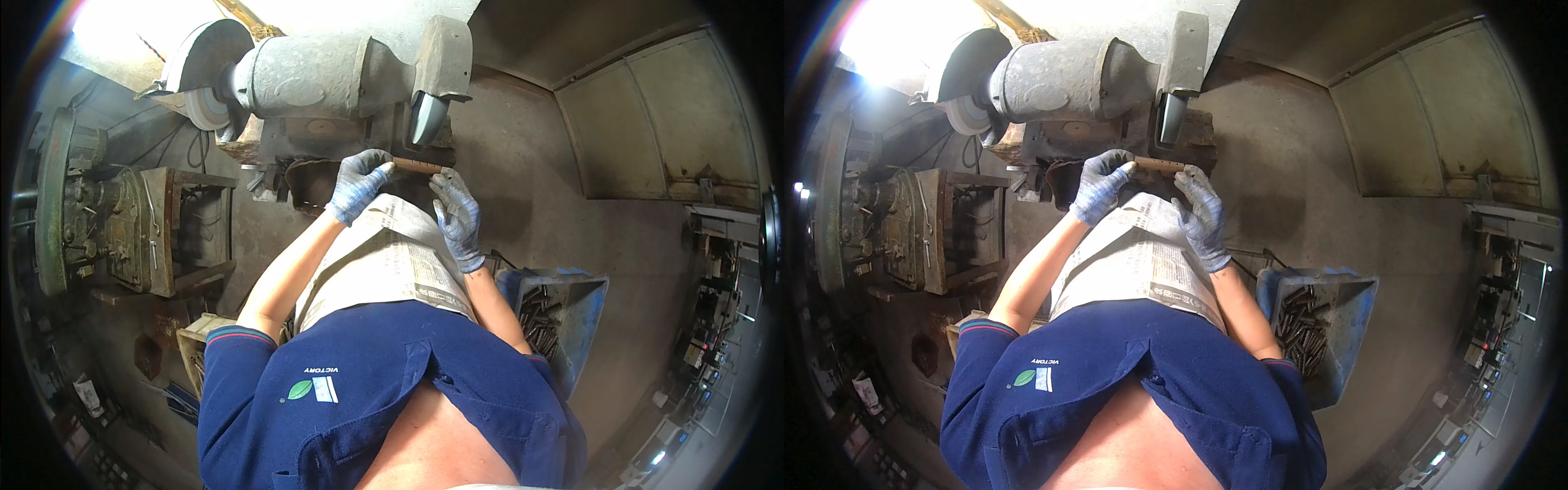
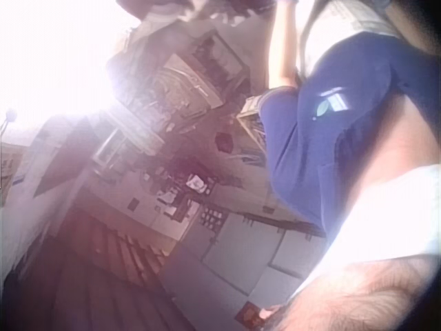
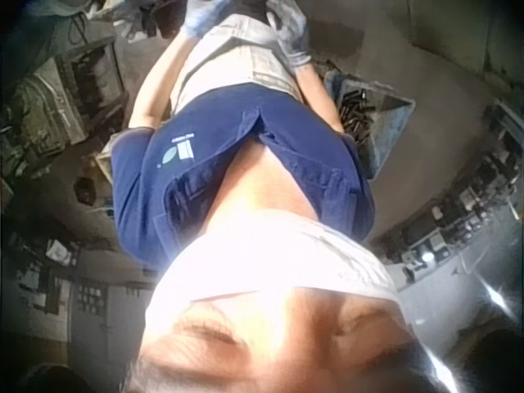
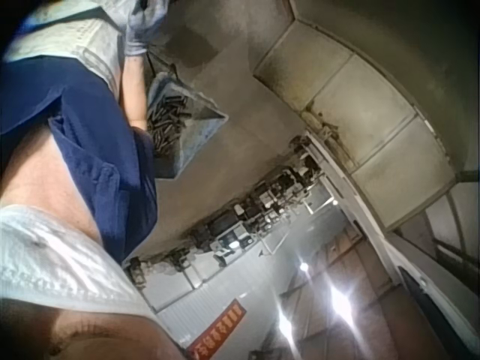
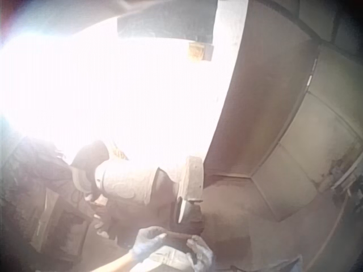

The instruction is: The person holds small cylindrical metal parts against a spinning grinding wheel to smooth or shape them, then places the finished parts into a blue plastic bin.

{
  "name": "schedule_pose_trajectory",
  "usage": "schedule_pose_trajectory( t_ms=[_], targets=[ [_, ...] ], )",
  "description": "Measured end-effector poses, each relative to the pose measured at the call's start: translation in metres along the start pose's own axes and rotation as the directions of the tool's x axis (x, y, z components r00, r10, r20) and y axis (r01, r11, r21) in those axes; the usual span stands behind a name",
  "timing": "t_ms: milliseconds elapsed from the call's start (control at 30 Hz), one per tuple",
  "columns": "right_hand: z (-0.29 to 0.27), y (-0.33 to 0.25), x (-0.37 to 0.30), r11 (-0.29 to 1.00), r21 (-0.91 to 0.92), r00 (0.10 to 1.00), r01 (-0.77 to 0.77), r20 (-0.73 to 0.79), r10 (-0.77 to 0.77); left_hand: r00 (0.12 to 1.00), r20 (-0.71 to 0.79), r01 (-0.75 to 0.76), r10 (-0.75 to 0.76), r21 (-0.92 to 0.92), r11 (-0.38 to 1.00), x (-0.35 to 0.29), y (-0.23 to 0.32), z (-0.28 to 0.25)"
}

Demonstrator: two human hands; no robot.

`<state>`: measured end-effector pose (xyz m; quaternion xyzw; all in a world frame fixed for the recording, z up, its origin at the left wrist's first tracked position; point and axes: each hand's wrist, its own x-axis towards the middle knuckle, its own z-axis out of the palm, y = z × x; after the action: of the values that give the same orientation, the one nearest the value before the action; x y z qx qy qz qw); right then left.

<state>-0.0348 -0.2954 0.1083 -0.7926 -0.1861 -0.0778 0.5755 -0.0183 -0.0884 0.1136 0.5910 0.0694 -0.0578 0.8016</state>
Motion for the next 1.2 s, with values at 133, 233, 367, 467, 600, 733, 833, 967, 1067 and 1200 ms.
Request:
schedule_pose_trajectory(
  t_ms=[133, 233, 367, 467, 600, 733, 833, 967, 1067, 1200],
  targets=[
    [0.001, 0.022, 0.008, 0.98, 0.138, 0.988, -0.144, -0.04, 0.151, 0.995, -0.018, 0.096, -0.099, -0.114, 0.989, 0.017, -0.014, 0.006],
    [-0.006, 0.041, 0.02, 0.976, -0.185, 0.993, 0.116, -0.007, -0.12, 0.992, -0.06, 0.101, -0.112, -0.164, 0.981, 0.036, -0.029, 0.016],
    [-0.008, 0.052, 0.021, 0.982, 0.128, 0.986, -0.136, -0.078, 0.147, 0.989, -0.102, 0.088, -0.103, -0.148, 0.985, 0.049, -0.033, 0.031],
    [-0.005, 0.046, 0.025, 0.945, 0.218, 0.963, -0.246, -0.055, 0.263, 0.989, -0.107, 0.076, -0.098, -0.194, 0.978, 0.052, -0.041, 0.029],
    [0.01, 0.046, 0.03, 0.945, 0.216, 0.968, -0.245, -0.001, 0.251, 0.97, -0.185, 0.118, -0.16, -0.219, 0.969, 0.05, -0.035, 0.017],
    [0.026, 0.05, 0.035, 0.925, 0.3, 0.971, -0.234, 0.023, 0.238, 0.956, -0.208, 0.144, -0.206, -0.277, 0.95, 0.052, -0.038, -0.004],
    [0.031, 0.052, 0.036, 0.915, 0.334, 0.972, -0.227, 0.019, 0.234, 0.961, -0.209, 0.122, -0.182, -0.273, 0.954, 0.049, -0.037, -0.008],
    [0.021, 0.056, 0.033, 0.92, 0.306, 0.966, -0.244, -0.009, 0.259, 0.959, -0.228, 0.152, -0.17, -0.093, 0.984, 0.054, -0.041, 0.003],
    [0.006, 0.067, 0.028, 0.945, 0.213, 0.965, -0.249, -0.027, 0.26, 0.967, -0.188, 0.145, -0.172, -0.15, 0.978, 0.06, -0.048, 0.017],
    [-0.003, 0.077, 0.025, 0.941, 0.186, 0.956, -0.284, -0.017, 0.292, 0.96, -0.191, 0.165, -0.204, -0.203, 0.965, 0.063, -0.048, 0.029]
  ],
)
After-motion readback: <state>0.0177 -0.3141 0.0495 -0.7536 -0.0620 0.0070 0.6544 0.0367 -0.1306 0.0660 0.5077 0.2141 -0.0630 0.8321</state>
